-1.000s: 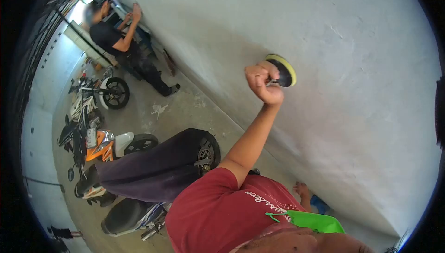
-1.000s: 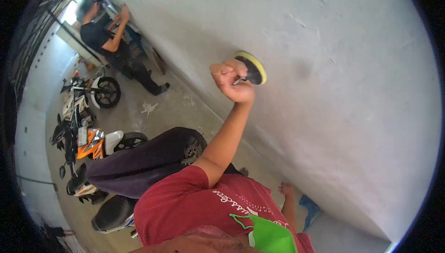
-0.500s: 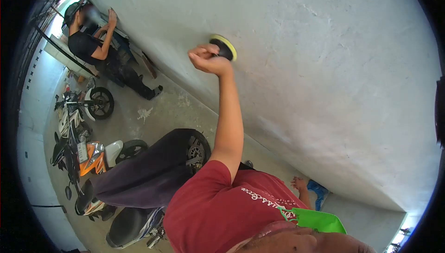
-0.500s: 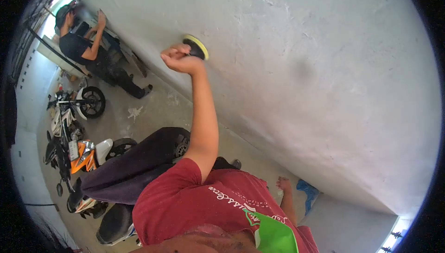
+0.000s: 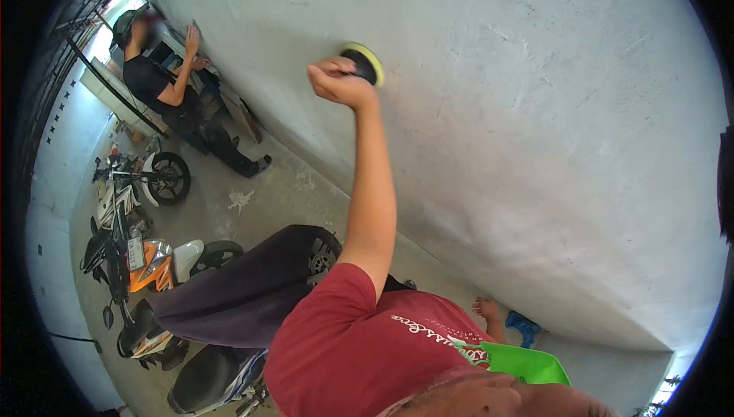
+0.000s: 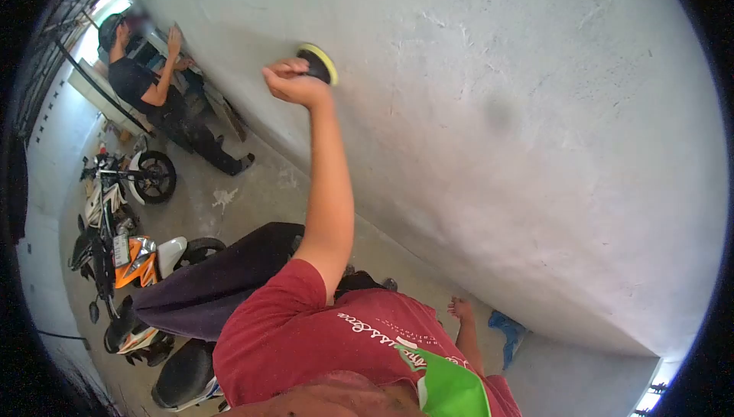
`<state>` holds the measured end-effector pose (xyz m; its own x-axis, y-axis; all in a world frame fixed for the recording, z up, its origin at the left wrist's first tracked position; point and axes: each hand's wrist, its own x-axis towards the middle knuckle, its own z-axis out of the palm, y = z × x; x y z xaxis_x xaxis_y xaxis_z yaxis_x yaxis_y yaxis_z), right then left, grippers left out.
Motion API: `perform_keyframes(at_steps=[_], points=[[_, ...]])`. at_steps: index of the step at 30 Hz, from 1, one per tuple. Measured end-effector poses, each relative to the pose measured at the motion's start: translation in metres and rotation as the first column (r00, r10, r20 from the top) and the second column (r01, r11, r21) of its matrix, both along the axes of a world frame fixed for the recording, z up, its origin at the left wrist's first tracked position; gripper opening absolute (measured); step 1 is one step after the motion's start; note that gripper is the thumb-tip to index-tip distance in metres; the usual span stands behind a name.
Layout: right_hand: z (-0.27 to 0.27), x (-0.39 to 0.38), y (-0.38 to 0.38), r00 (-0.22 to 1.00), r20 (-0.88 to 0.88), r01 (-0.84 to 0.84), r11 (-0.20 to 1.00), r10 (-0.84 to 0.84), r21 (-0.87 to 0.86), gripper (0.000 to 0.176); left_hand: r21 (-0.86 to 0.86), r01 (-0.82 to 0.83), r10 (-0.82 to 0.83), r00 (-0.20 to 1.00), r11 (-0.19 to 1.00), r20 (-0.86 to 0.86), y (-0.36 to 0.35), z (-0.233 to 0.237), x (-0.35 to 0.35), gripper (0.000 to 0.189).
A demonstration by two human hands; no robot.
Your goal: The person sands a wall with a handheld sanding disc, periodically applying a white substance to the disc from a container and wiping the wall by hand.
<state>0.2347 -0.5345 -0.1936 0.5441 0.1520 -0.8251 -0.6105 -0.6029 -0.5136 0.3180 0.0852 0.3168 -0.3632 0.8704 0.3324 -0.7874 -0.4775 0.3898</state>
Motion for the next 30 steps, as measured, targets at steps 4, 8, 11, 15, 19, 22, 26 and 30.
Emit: perform_keyframes(at_steps=[4,8,11,15,19,22,26,30], points=[[0.002,-0.001,0.007,0.998,0.054,0.030,0.999,-0.033,0.045,0.043,-0.086,-0.055,0.061,0.996,0.995,0.069,0.016,0.031,-0.001,0.046],[0.005,-0.014,0.016,1.000,-0.003,0.015,1.000,-0.015,0.008,0.041,-0.080,0.076,-0.071,0.995,0.994,0.073,-0.043,-0.002,0.005,0.044],[-0.014,-0.028,0.009,0.997,-0.018,-0.071,0.997,0.071,-0.023,0.040,-0.034,0.125,-0.124,0.992,0.992,0.014,-0.099,-0.030,0.004,0.045],[-0.045,-0.022,0.007,0.991,-0.127,-0.033,0.999,0.033,0.004,0.039,-0.046,0.105,-0.105,0.994,0.993,0.004,-0.062,-0.021,-0.001,0.045],[-0.023,-0.013,0.019,0.996,-0.082,-0.031,0.998,0.035,0.053,0.041,-0.122,0.070,-0.061,0.995,0.990,0.073,0.006,0.015,-0.006,0.042],[-0.008,-0.015,0.028,1.000,0.009,-0.022,1.000,0.022,0.020,0.038,-0.146,0.012,-0.013,1.000,0.989,-0.006,-0.026,0.008,-0.001,0.041],[-0.019,-0.014,0.032,0.989,-0.072,-0.133,0.990,0.129,-0.055,0.038,0.157,-0.067,0.105,0.963,0.985,-0.247,-0.121,-0.047,0.008,0.037],[-0.010,-0.014,0.040,0.979,-0.037,-0.199,0.980,0.199,-0.006,0.039,0.214,0.052,0.012,0.957,0.975,-0.288,-0.150,-0.047,-0.002,0.040]])
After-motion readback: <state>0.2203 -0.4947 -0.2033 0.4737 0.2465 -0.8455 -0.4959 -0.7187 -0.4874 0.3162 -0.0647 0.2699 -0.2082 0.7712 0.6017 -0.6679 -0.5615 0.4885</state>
